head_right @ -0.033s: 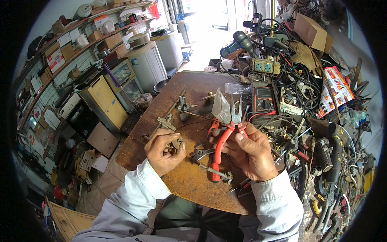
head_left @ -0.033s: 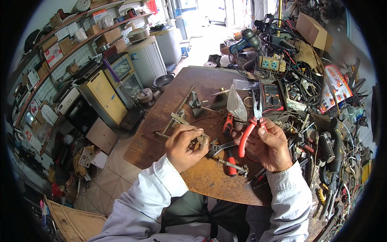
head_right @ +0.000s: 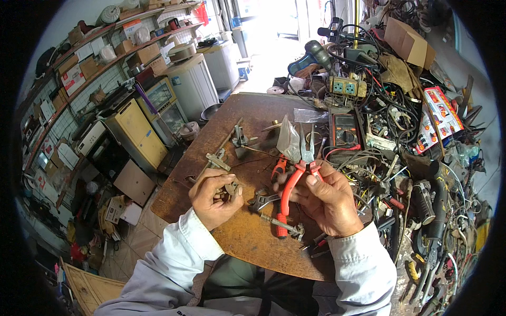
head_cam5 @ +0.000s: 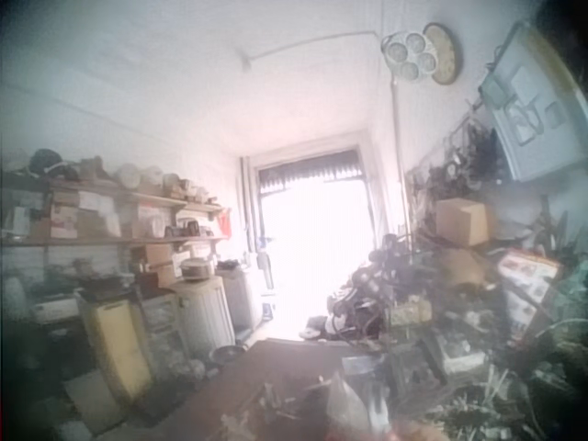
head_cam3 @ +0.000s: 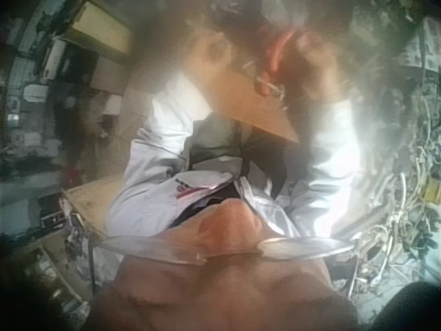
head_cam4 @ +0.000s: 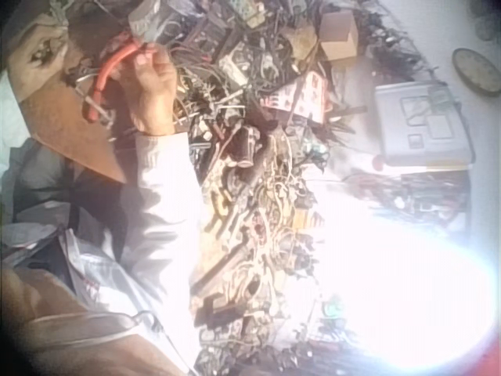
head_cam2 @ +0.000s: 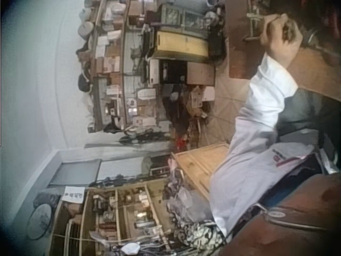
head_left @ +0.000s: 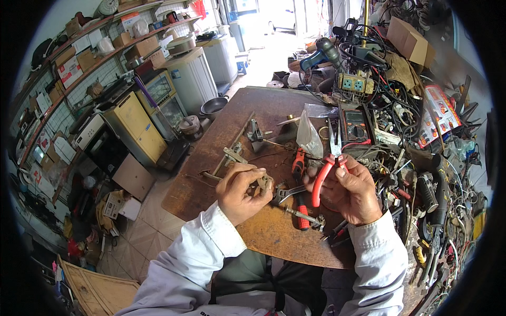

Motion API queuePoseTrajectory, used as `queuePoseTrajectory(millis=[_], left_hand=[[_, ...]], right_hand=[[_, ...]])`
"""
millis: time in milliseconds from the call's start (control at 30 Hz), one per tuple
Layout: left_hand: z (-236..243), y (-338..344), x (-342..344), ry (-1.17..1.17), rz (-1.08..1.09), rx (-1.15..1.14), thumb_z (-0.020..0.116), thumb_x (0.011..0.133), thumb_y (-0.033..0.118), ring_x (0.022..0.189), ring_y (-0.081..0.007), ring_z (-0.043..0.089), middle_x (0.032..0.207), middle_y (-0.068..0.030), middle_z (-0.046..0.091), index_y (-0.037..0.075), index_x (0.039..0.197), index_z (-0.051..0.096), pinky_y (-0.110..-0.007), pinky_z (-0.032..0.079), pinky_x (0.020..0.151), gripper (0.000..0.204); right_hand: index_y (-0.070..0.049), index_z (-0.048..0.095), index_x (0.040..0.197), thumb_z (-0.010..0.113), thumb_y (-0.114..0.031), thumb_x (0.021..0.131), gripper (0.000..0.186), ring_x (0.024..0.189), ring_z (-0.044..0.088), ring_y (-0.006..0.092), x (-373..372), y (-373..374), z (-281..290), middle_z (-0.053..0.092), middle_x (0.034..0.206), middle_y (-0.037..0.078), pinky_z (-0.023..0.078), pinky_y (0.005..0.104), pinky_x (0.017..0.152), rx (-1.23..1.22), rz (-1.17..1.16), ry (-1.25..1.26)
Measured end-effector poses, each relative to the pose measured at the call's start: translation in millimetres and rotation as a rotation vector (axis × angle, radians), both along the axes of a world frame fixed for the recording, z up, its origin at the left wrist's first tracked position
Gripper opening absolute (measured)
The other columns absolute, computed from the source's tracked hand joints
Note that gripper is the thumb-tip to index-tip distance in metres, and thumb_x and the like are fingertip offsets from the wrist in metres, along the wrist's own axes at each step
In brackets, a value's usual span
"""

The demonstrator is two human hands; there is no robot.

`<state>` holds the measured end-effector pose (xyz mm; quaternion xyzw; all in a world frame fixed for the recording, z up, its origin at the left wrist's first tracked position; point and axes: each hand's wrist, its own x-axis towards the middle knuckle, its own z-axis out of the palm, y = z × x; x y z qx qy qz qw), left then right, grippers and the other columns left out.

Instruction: The person works at a cluttered workbench, using pliers, a screwdriver, and a wrench to manipulate small metal components. They repeatedly adjust and tighten parts, occasionally switching tools and repositioning the components on the table.

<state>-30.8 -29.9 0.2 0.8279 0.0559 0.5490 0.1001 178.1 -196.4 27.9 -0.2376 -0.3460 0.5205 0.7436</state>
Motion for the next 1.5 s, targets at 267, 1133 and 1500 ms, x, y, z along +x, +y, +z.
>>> queuePoseTrajectory(millis=[267, 1133, 1500], left_hand=[[-1.0, -2.2, 1.7, 0.022, 0.013, -0.047, 0.083, 0.075, -0.001, 0.084, -0.0231, 0.07, 0.1, -0.0133, 0.066, 0.001, 0.107, 0.066, -0.032, 0.058, 0.068, 0.036], [-0.3, 1.2, 4.1, 0.061, 0.038, 0.02, 0.081, 0.071, -0.004, 0.075, -0.0215, 0.071, 0.102, -0.0126, 0.066, 0.001, 0.109, 0.067, -0.03, 0.058, 0.06, 0.04], [-1.2, 3.0, 2.7, 0.107, 0.059, 0.051, 0.081, 0.072, -0.003, 0.078, -0.0223, 0.072, 0.1, -0.011, 0.066, 0.002, 0.108, 0.068, -0.031, 0.06, 0.062, 0.039]], right_hand=[[-0.001, 0.052, 0.124, 0.063, -0.009, 0.102, 0.026, 0.076, 0.067, 0.0167, -13.7, -9.5, 13.6, 0.067, 0.094, 0.008, 0.054, 0.0295, 0.069, -0.242, 0.083, -0.435], [0.004, 0.072, 0.1, 0.067, -0.019, 0.102, 0.023, 0.068, 0.058, 0.008, -17.7, -2.6, -8.6, 0.069, 0.078, 0.002, 0.047, 0.0267, 0.062, -0.41, 0.137, -0.821], [0.006, 0.066, 0.098, 0.064, -0.019, 0.103, 0.026, 0.07, 0.071, 0.0164, -21.4, -4.2, 4.6, 0.07, 0.08, 0.009, 0.056, 0.028, 0.062, -0.514, 0.234, -0.607]])
